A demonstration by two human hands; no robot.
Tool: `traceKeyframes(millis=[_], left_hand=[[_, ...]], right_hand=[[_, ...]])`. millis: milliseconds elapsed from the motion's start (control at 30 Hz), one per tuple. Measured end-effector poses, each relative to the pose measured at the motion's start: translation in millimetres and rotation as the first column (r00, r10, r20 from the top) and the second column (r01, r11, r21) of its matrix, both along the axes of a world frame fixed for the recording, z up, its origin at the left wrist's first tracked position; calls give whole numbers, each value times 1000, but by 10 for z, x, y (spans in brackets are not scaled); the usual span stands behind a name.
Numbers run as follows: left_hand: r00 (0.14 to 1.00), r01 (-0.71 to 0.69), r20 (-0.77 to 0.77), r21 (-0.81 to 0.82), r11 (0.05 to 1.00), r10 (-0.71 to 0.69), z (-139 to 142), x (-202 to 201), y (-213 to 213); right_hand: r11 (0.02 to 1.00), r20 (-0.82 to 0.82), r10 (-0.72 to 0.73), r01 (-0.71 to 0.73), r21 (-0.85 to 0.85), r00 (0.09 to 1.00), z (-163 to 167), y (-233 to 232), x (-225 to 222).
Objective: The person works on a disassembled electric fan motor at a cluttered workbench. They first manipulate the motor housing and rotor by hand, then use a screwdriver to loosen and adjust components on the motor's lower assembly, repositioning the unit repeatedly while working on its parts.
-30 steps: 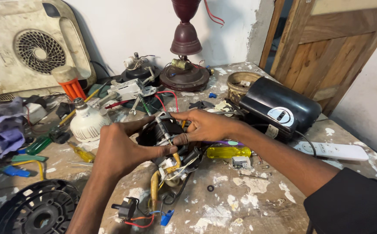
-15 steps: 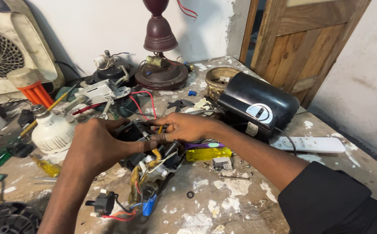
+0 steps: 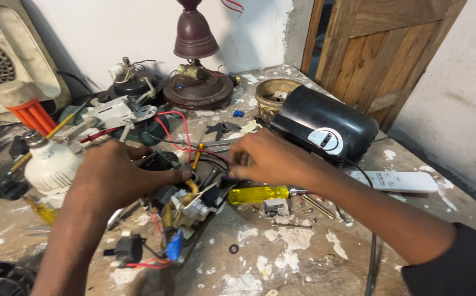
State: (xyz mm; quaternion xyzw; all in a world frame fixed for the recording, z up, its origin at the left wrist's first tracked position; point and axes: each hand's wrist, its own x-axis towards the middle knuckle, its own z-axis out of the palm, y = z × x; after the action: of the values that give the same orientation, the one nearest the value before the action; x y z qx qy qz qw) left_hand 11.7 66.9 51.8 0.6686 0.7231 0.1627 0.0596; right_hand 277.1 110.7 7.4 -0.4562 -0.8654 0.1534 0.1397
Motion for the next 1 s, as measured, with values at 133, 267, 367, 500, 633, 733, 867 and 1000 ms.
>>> traceKeyframes(millis=[133, 267, 367, 500, 633, 733, 867, 1000], left_hand=[[999, -37, -39, -104, 994, 33, 31, 32, 25], [1000, -19, -6, -117, 993, 18, 31, 79, 52], [1000, 10, 17, -103, 995, -8, 9, 58, 93], [987, 43, 157, -24, 999, -38, -85, -11, 108], [981, 38, 189, -12, 999, -35, -143, -56, 133], [980, 46, 195, 20, 999, -49, -157, -48, 140], [981, 60, 182, 59, 996, -70, -157, -34, 112], [979, 69, 184, 96, 993, -86, -151, -10, 65]], right_hand=[[980, 238, 198, -191, -51, 951, 135, -304, 99], [969, 281, 132, -183, 166, 951, 49, -433, 20], [973, 301, 147, -193, 129, 942, -9, -402, -9], [992, 380, 85, -113, 53, 921, 0, -356, -16], [996, 289, 21, -45, 78, 957, 179, -372, 51], [964, 225, 37, -94, 249, 974, 423, -474, 196], [888, 77, 84, -110, 447, 993, 800, -792, 361], [690, 20, 203, -157, 706, 979, 1256, -1176, 628]])
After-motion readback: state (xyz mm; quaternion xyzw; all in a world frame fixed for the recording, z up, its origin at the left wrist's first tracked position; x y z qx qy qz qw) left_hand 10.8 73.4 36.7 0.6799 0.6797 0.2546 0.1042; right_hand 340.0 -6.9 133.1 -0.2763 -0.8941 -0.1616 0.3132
